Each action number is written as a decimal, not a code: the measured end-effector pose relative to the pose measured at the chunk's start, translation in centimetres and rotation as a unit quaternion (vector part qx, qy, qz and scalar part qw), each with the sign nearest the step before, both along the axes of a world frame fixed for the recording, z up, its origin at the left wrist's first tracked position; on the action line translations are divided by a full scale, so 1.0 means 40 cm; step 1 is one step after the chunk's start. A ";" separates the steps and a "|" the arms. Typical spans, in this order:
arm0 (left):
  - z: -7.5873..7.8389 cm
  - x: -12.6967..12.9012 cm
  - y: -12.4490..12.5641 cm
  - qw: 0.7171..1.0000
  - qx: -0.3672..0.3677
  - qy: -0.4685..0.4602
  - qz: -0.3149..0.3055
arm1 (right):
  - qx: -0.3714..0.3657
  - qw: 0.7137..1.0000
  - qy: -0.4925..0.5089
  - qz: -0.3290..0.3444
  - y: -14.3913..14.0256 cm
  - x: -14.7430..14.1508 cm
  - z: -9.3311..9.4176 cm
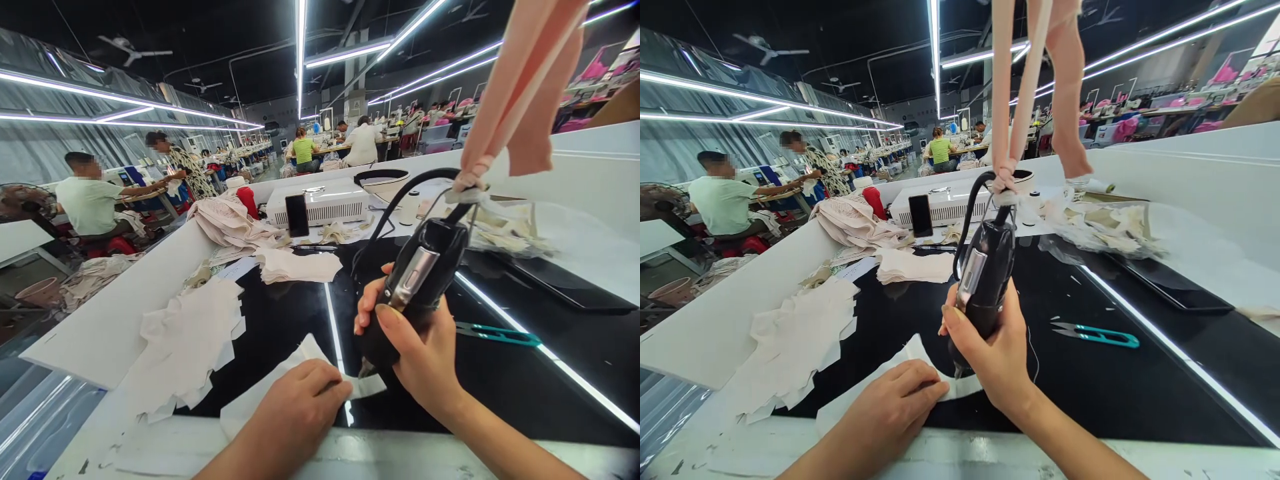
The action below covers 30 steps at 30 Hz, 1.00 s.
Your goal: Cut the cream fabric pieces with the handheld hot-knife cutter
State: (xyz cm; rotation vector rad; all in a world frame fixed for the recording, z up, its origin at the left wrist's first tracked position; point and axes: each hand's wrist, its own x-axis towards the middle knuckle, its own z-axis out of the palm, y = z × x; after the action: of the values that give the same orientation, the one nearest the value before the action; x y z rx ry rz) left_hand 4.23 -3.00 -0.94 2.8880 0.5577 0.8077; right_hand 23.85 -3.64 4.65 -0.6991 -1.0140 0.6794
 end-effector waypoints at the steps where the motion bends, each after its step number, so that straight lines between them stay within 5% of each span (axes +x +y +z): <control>1: 0.000 0.001 0.000 1.000 -0.002 -0.002 0.000 | 0.002 1.000 -0.001 0.003 0.003 -0.004 -0.001; 30: -0.014 0.000 -0.007 0.999 -0.025 -0.009 0.033 | 0.014 0.999 0.004 0.037 0.040 -0.042 -0.019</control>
State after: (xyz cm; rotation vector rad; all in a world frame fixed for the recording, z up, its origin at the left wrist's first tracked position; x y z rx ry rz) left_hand 4.23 -3.28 -1.51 2.8280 0.6659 0.8152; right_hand 22.17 -2.04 3.87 -0.6370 -1.0439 0.7311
